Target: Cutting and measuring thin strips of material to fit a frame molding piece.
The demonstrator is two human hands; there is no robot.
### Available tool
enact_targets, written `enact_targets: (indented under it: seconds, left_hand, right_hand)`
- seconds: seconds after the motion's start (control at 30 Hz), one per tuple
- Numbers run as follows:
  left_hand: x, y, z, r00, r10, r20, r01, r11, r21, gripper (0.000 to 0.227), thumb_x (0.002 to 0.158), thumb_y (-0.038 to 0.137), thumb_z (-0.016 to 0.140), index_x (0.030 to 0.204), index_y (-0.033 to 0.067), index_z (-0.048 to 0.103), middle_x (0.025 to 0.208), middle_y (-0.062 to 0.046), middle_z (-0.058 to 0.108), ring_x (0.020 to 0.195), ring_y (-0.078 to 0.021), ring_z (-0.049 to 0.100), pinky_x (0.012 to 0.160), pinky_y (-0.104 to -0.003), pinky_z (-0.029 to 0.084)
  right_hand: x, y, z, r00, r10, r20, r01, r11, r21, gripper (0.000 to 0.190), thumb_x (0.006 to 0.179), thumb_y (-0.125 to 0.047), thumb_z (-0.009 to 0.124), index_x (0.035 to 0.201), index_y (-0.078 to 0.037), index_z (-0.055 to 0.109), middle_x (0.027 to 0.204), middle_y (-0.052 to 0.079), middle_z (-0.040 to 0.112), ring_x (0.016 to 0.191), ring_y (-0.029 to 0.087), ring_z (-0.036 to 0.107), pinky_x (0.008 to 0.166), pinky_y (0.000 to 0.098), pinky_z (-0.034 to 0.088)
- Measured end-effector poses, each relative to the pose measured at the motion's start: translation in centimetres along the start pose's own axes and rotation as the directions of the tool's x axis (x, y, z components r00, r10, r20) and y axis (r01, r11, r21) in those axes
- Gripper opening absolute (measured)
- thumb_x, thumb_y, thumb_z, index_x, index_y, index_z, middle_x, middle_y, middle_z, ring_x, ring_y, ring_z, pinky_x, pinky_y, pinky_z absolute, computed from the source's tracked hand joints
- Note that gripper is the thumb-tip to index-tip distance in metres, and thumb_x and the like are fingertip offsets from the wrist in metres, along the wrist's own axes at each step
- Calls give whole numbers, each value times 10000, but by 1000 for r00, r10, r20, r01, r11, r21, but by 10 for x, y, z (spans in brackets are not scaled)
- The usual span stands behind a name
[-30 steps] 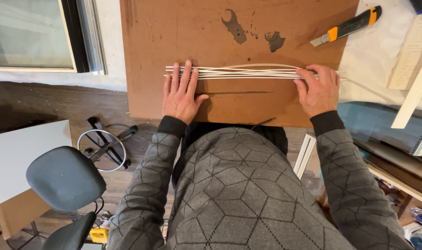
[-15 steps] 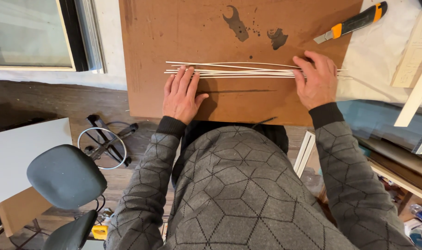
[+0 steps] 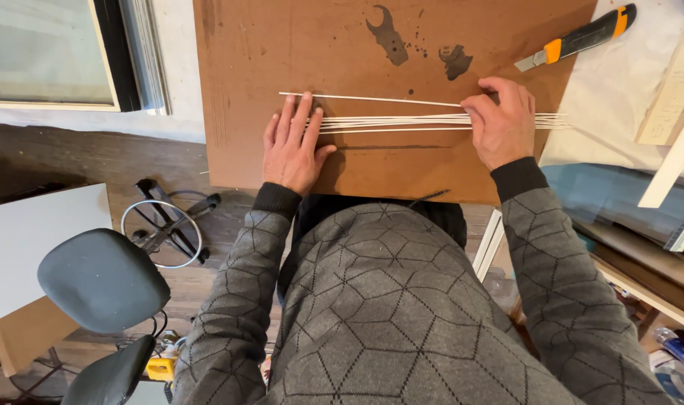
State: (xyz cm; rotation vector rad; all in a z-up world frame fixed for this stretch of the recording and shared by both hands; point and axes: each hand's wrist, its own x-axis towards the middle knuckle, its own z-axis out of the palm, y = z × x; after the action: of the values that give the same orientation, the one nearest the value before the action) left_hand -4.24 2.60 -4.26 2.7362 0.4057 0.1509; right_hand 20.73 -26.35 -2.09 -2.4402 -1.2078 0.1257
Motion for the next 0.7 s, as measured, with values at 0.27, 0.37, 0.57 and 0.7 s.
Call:
enact_targets:
  seconds: [0.27,0.37,0.57,0.7]
  left_hand:
    - [0,-7,2,1000,2,19,-3,1000,18,531,988,286,710,1480,128,587,1662,-96,378,1545,-311,326,1231,-507,291]
    - [1,-9,1,1000,12,-8,-12,997,79,464,999,214,707,1453,174,625,1657,-76,413,1548,-288,357,1243,-477,304]
    - [5,-3,-6,997,74,-26,-74,997,30,402,1009,235,732,1403,199,658,1635,-85,441,1530,-281,387,1227,-473,316]
    - [7,-1,-5,992,121,22,-121,992,-33,445,977,288,743,1407,206,661,1630,-118,424,1516,-305,380,1200,-484,319]
  right_hand:
    - [-3,-4,-9,997,-52,54,51,999,8,123,942,-46,754,1029,-132,736,1296,79,632,1215,318,588,1049,461,442]
    - [-9,-1,-7,999,-18,52,16,999,36,102,970,-73,760,1061,-113,738,1296,84,631,1215,321,584,1051,465,441]
    - [-5,-10,-13,999,-7,47,5,998,61,149,932,-173,816,1044,-114,738,1265,79,631,1174,318,585,1020,470,434]
    - [-5,-8,-10,998,1,65,-4,999,43,105,945,-182,820,1000,-137,742,1237,55,627,1158,293,589,1014,457,431]
